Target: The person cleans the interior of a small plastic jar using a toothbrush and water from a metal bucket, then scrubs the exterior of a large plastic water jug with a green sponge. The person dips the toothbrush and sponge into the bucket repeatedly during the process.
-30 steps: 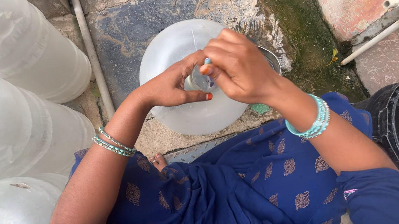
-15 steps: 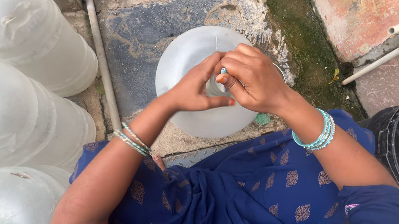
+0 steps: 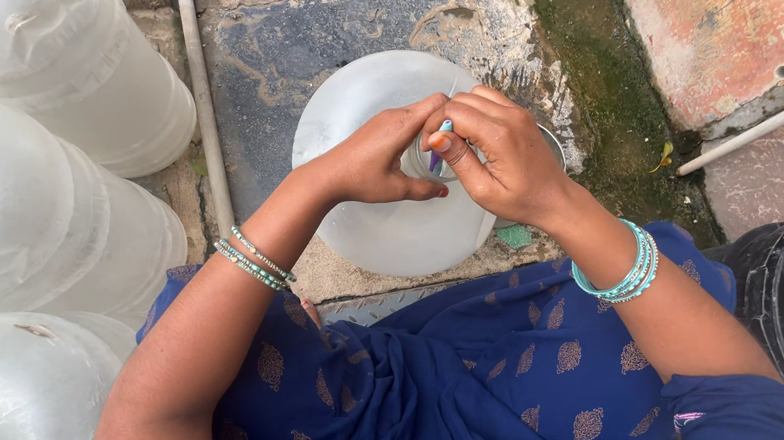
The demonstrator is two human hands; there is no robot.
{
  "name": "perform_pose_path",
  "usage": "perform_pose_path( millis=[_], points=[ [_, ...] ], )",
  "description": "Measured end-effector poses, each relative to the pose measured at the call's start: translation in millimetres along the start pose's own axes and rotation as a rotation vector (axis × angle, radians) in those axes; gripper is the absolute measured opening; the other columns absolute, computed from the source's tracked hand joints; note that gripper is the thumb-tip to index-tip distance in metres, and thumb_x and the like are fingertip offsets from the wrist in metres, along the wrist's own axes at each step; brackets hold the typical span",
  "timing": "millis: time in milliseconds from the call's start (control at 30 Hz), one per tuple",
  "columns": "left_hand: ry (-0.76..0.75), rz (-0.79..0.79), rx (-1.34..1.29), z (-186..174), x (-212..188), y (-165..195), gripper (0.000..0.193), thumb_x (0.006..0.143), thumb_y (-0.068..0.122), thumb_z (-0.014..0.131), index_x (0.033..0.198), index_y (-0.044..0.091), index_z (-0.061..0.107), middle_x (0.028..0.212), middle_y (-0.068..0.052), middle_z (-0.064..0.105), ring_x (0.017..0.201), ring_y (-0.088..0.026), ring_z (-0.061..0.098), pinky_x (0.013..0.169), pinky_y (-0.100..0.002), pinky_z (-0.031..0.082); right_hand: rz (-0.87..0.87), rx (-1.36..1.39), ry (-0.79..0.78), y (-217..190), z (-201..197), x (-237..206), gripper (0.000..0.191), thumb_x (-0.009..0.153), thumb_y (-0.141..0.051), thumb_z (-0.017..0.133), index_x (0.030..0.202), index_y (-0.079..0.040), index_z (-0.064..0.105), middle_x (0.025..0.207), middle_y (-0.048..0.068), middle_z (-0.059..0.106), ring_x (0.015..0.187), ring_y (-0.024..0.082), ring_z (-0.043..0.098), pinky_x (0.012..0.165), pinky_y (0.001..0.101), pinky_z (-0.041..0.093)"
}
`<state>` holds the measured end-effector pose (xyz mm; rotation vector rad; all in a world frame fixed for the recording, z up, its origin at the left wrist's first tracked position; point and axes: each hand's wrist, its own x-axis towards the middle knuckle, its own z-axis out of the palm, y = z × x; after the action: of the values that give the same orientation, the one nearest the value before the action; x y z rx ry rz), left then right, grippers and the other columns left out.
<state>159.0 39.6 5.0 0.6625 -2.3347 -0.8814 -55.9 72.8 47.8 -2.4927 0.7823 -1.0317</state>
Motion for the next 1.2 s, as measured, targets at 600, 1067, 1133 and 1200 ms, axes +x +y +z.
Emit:
perform_pose_path(
  millis=[600, 1067, 1133, 1200],
  points=[
    [-0.014, -0.147, -0.290, 8, 13, 16, 0.059, 0.082, 0.039, 0.085, 0.126, 0.009, 0.062, 0.121, -0.010, 0.072, 0.120, -0.024, 0.066, 0.105, -0.039, 0.051, 0.077, 0.064, 0.246, -35, -46, -9, 0.046, 0.117, -0.041, 0.046, 0.103, -0.003, 0.068, 0.089, 0.006, 0.066, 0.075, 0.014, 0.067, 0.067, 0.0255, 0.051],
    [-0.026, -0.158, -0.331, 3, 12, 15, 0.063, 0.079, 0.038, 0.087, 0.129, 0.009, 0.061, 0.127, -0.009, 0.069, 0.127, -0.024, 0.063, 0.112, -0.039, 0.047, 0.033, -0.006, 0.244, -59, -65, -20, 0.033, 0.111, -0.033, 0.058, 0.103, -0.004, 0.072, 0.086, 0.006, 0.067, 0.071, 0.013, 0.063, 0.062, 0.0252, 0.046],
    [-0.014, -0.123, -0.333, 5, 13, 14, 0.067, 0.079, 0.037, 0.086, 0.133, 0.008, 0.058, 0.129, -0.010, 0.068, 0.128, -0.025, 0.061, 0.112, -0.040, 0.045, 0.058, -0.015, 0.204, -48, -48, -10, 0.031, 0.111, -0.030, 0.060, 0.102, -0.002, 0.073, 0.085, 0.007, 0.065, 0.071, 0.016, 0.060, 0.059, 0.0273, 0.044],
    [0.017, -0.051, -0.331, 6, 13, 15, 0.075, 0.080, 0.036, 0.086, 0.141, 0.007, 0.053, 0.134, -0.011, 0.065, 0.132, -0.025, 0.057, 0.115, -0.041, 0.041, 0.098, -0.010, 0.137, -31, -27, 4, 0.032, 0.109, -0.029, 0.061, 0.097, -0.001, 0.071, 0.080, 0.008, 0.063, 0.068, 0.016, 0.059, 0.059, 0.0293, 0.044]
  ],
)
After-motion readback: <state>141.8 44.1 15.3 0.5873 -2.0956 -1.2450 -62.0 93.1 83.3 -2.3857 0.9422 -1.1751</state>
